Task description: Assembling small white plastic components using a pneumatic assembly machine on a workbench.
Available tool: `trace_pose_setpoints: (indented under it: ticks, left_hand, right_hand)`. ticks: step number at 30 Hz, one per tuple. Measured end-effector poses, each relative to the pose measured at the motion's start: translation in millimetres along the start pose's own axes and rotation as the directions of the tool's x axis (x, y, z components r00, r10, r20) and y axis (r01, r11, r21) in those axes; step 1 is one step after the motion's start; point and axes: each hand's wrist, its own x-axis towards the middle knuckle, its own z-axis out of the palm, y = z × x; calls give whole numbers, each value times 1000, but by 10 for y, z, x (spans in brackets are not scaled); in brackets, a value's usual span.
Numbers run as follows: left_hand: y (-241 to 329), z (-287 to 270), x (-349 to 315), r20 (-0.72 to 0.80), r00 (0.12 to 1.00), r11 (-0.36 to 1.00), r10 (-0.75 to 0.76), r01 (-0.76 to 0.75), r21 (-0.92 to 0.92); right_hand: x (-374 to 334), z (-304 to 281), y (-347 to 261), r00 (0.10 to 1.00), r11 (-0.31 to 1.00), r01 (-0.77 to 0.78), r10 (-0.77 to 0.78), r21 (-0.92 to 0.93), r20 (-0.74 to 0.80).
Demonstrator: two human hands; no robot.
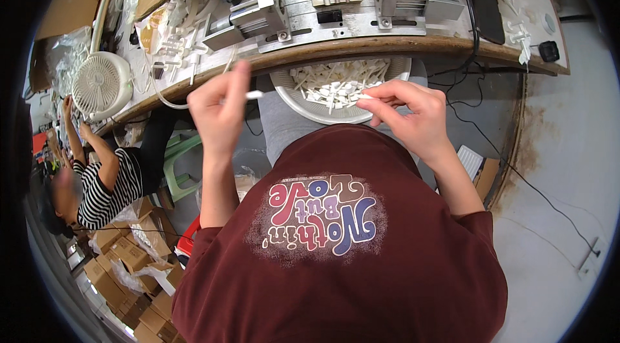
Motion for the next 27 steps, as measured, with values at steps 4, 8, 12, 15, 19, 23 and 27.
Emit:
trace_pose_setpoints:
  ticks: [4, 8, 12, 15, 19, 23, 27]
  left_hand:
    - [226, 215, -125, 185, 981, 989, 58, -32, -143]
    - [296, 286, -144, 207, 978, 983, 16, 23, -184]
    - [306, 308, -154, 171, 983, 995, 71, -58, -79]
    - [373, 314, -136, 114, 953, 956, 280, -288, 61]
    - [409, 292, -65, 92, 929, 926, 359, -367, 93]
    - [466, 191, 12, 179, 948, 965, 262, -260, -32]
    - [432, 44, 126, 295, 914, 940, 278, -195, -281]
  right_hand:
    - [83, 115, -379, 963, 959, 262, -251, -107, 101]
    - [129, 160, -415, 944, 942, 316, -301, -110, 137]
    - [123, 194, -426, 934, 925, 351, -336, -146, 121]
    - [102, 233, -442, 931, 917, 361, -344, -170, 122]
    - [146, 237, -494, 960, 964, 265, -261, -29, 105]
    - [354, 185, -518, 995, 989, 81, -87, 126, 48]
    - [722, -86, -340, 965, 892, -214, 129, 397, 230]
